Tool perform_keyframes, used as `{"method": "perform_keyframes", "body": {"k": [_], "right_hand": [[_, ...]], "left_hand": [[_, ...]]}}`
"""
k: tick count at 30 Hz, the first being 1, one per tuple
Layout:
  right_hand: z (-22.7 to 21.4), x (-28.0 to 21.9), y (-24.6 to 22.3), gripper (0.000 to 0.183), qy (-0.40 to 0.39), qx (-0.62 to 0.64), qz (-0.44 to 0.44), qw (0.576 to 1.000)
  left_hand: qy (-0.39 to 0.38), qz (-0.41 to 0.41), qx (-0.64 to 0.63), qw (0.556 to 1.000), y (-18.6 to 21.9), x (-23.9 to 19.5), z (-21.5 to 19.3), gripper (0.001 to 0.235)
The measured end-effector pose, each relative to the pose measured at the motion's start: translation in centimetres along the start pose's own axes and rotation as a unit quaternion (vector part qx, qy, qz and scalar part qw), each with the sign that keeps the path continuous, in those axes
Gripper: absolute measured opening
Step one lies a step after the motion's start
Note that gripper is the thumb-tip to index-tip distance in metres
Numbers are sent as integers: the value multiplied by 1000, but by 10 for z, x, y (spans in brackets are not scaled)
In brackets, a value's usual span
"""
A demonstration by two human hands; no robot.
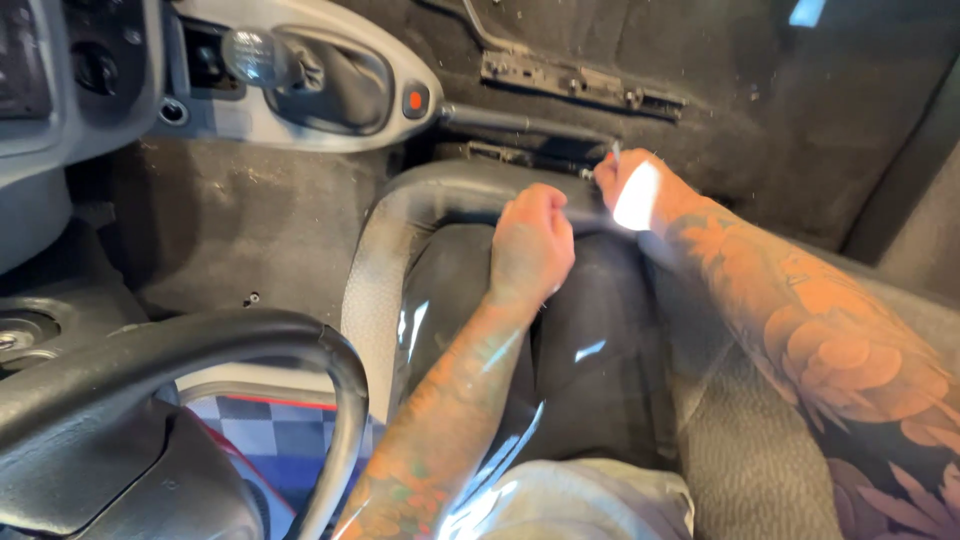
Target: Disassemble car interior components including the seat and center console trim using hand tools
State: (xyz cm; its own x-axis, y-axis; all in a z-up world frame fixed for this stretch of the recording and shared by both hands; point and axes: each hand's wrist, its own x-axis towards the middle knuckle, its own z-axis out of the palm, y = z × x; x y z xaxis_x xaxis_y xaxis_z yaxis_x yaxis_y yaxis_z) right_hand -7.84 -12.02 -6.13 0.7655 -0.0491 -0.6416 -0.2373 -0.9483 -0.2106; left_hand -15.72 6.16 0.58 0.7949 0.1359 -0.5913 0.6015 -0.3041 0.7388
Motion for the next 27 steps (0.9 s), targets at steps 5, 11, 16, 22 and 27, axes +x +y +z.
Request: {"method": "perform_keyframes", "body": {"k": [5, 11, 16, 22, 27], "right_hand": [[-6, 15, 13, 29, -164, -140, -108, 970], [-9, 40, 24, 30, -268, -261, -147, 916], [-29, 32, -21, 29, -317, -454, -212, 805], [-64, -8, -42, 29, -277, -425, -228, 831], [-109, -26, -35, 49, -324, -203, -231, 895]], "left_hand": [[71, 296, 323, 896, -8, 7, 23, 36], [53, 299, 354, 884, -12, 7, 28, 35], [1, 233, 355, 905, 2, 2, 22, 55], [102, 294, 326, 893, 26, 10, 24, 53], [153, 426, 314, 835, 9, 47, 60, 32]]}}
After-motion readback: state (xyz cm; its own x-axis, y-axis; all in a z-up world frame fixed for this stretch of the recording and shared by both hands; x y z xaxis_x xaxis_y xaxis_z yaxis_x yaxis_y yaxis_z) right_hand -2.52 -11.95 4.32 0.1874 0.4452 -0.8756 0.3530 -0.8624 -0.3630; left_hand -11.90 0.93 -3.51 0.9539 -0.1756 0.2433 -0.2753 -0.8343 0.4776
